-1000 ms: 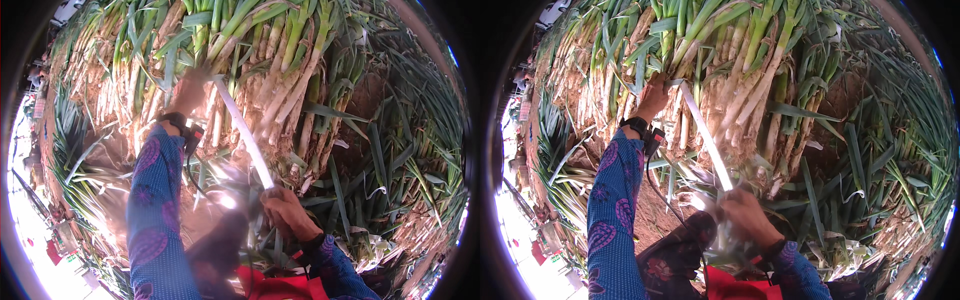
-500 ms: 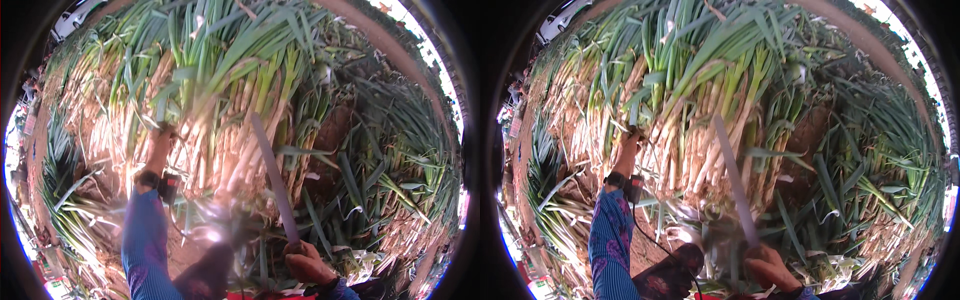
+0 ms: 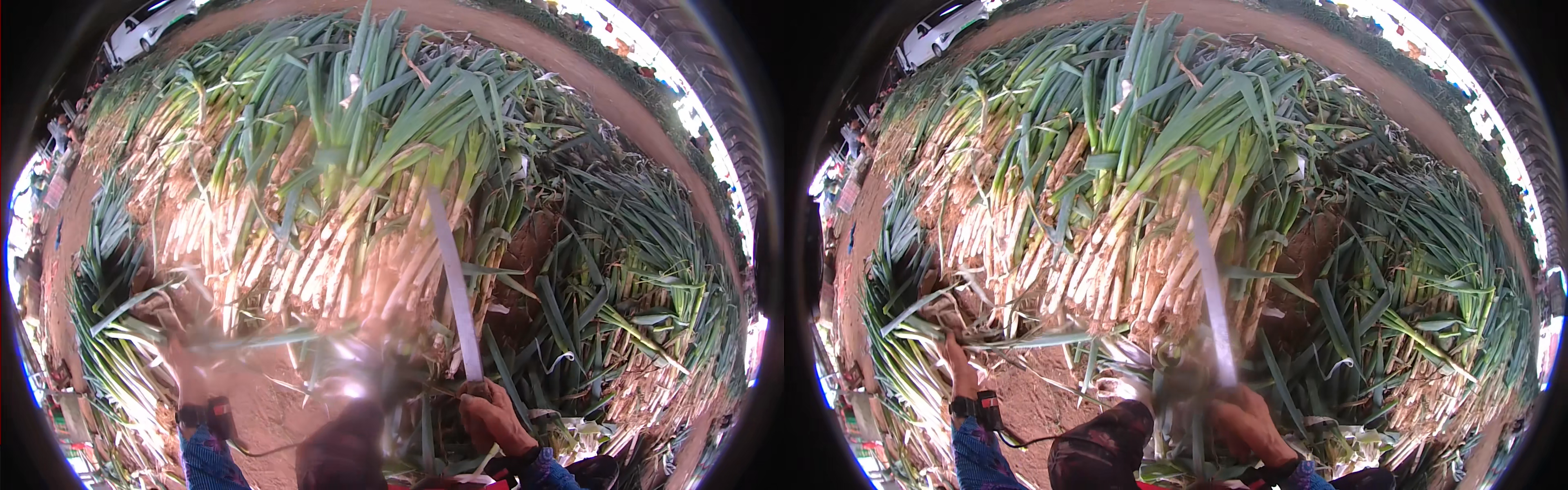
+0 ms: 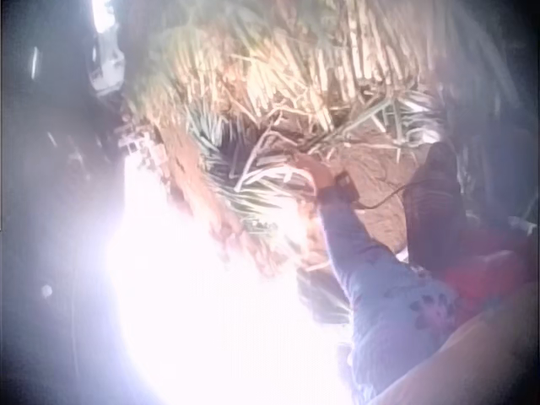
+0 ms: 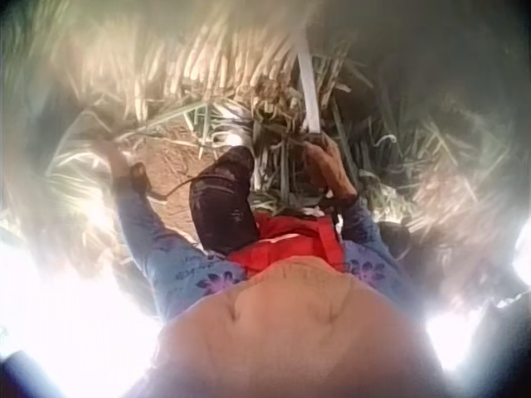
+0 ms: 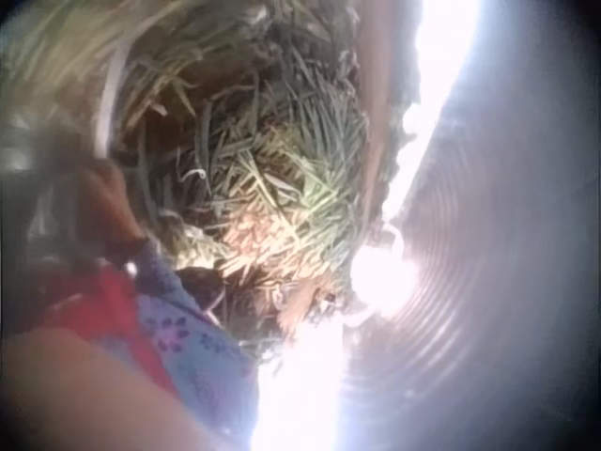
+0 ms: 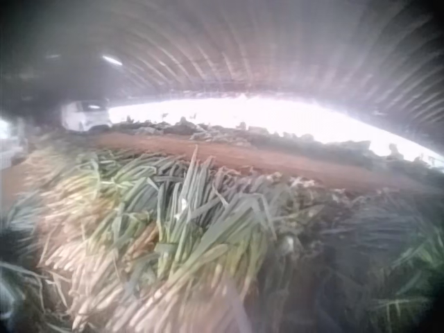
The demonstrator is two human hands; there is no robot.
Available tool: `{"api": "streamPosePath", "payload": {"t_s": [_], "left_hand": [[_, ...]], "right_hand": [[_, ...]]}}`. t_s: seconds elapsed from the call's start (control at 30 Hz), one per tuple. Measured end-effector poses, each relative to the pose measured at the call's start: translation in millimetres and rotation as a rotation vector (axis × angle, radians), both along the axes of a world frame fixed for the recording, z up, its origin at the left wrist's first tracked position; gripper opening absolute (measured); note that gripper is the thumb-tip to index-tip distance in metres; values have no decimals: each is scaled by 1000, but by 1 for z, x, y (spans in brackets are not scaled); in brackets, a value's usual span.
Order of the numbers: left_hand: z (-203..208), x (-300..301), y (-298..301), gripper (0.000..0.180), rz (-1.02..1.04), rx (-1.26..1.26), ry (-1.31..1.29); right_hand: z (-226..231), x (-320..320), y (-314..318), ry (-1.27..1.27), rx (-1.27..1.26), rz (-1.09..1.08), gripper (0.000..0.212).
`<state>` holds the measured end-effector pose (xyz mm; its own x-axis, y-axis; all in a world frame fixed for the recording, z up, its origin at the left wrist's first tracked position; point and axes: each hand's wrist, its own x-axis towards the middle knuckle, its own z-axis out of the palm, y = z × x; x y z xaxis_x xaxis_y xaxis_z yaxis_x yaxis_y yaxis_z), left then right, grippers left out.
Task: The person peels the outer layers from leeks by hand, one at a time, and places them onto a pile. They then use a knife to trim the roots and green tops from the leeks.
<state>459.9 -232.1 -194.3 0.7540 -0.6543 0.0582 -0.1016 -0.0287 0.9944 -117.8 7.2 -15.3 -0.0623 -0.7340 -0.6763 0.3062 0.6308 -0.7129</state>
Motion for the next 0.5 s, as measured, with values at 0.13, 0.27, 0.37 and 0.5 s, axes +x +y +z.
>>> {"api": "streamPosePath", "payload": {"t_s": [0.13, 0.27, 0.37, 0.5], "left_hand": [[-29, 14, 67, 34, 28, 411, 218], [-3, 37, 122, 38, 41, 287, 116], [2, 17, 119, 43, -21, 224, 110], [51, 24, 95, 41, -9, 158, -47]], "right_hand": [[-16, 0, 47, 81, 25, -128, 21], [-28, 5, 87, 138, -47, -91, 21], [-22, 7, 121, 174, 53, -174, 25], [-9, 25, 161, 296, 31, -196, 20]]}}
